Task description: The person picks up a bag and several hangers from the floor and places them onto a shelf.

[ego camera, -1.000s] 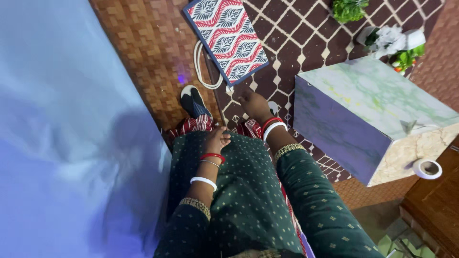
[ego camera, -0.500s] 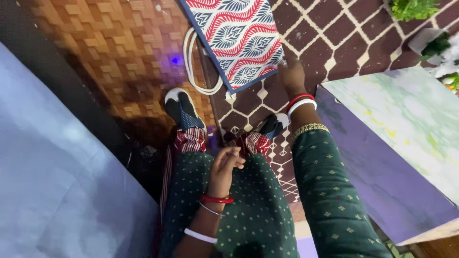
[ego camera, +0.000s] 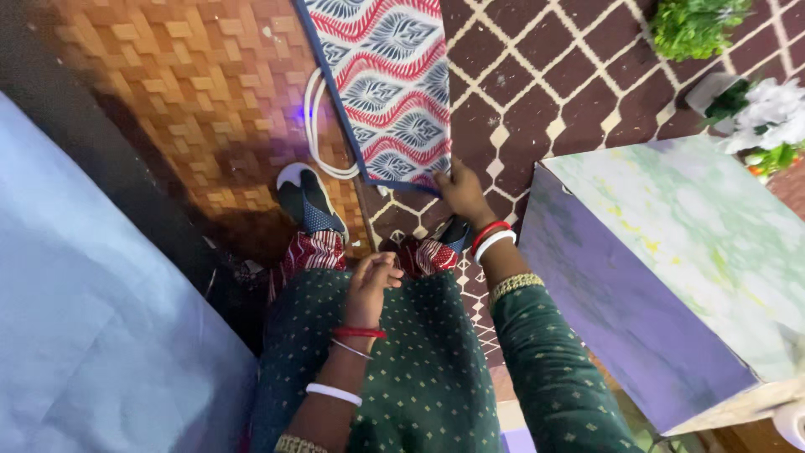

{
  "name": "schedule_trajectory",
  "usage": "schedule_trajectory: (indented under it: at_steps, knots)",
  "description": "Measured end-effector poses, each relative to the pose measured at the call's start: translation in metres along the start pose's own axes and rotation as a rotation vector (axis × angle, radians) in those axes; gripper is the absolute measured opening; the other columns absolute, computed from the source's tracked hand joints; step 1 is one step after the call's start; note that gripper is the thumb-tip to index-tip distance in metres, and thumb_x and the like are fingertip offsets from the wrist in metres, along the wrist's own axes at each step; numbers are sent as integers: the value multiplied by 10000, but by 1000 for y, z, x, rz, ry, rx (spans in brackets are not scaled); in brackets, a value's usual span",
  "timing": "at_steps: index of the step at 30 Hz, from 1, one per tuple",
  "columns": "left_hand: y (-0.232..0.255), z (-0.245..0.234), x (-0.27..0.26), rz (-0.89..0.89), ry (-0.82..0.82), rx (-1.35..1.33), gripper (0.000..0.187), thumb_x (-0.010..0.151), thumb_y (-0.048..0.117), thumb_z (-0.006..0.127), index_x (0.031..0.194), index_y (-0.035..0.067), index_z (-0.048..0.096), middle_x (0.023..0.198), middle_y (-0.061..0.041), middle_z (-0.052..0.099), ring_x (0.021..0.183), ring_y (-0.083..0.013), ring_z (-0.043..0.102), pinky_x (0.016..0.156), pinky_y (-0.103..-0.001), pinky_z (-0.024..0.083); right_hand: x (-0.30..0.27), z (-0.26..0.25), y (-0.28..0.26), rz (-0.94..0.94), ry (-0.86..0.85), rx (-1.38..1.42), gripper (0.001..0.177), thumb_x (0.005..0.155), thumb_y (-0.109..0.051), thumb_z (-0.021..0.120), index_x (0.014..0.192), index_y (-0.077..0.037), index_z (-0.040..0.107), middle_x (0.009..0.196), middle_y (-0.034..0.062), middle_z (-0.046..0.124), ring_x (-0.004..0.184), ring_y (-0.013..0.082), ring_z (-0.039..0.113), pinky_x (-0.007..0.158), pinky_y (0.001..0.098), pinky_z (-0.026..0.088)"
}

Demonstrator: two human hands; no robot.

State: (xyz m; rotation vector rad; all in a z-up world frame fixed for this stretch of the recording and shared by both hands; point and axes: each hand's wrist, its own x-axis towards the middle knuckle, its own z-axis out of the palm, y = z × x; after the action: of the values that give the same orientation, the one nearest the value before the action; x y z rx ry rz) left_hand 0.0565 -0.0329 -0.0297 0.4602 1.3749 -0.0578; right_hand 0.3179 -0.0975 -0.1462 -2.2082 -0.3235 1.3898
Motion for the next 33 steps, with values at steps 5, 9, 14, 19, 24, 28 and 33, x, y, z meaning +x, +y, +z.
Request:
schedule_trajectory:
  at_steps: [5, 9, 14, 19, 24, 28, 33]
  knots:
    - [-40, -27, 6, 100, 54, 83, 240, 985, 192, 655, 1161, 30, 670, 1008, -49, 711, 806, -147, 696, 668, -279, 544, -112, 1, -59, 65, -32, 31, 539, 984, -175, 615, 1488, -45, 475, 1152, 237, 725, 1057, 277, 705, 923, 388, 532]
    - [-40, -40, -26, 285, 149, 110, 216, 995, 175, 630, 1140, 27, 693, 978, -59, 712, 758, -130, 679, 657, -271, 551, -207, -35, -91, 219, -130, 99, 650, 954, -145, 603, 1567, -98, 392, 1177, 177, 726, 1050, 253, 677, 946, 371, 513]
    - [-13, -32, -108, 260, 203, 237, 213, 1019, 171, 635, 1138, 15, 717, 864, -149, 713, 692, -136, 636, 672, -274, 540, -288, -101, -109, -69, -24, 388, 603, 944, -17, 600, 1525, 0, 440, 1414, 114, 617, 1285, 201, 550, 1081, 334, 408]
    - [65, -3, -182, 97, 47, 181, 380, 990, 341, 633, 1203, 27, 650, 983, -148, 728, 800, -197, 697, 731, -333, 564, -375, -182, -176, 16, 13, 819, 484, 977, -18, 614, 1449, 67, 554, 1253, 133, 686, 1108, 189, 621, 985, 355, 498]
    - [179, 36, -233, -227, -220, -112, 720, 909, 706, 502, 1411, 191, 466, 1211, -78, 682, 1048, -248, 651, 862, -482, 502, -490, -213, -264, -60, 82, 1406, 564, 843, 28, 602, 1401, 24, 522, 1207, 166, 707, 1059, 227, 717, 927, 361, 581]
    - [281, 50, -293, -160, -842, -418, 1077, 933, 850, 502, 1590, 3, 404, 1443, -196, 552, 1279, -334, 528, 1094, -475, 453, -549, -173, -279, -79, 56, 1464, 573, 879, 43, 646, 1438, 51, 521, 1233, 191, 707, 998, 211, 726, 714, 286, 549]
    - [380, 51, -369, -86, -1071, -156, 1009, 865, 582, 719, 1614, 84, 260, 1527, -171, 497, 1360, -318, 516, 1115, -461, 433, -576, -90, -291, 48, 97, 1306, 468, 928, 23, 672, 1361, 134, 534, 1187, 205, 716, 1015, 230, 727, 950, 365, 599]
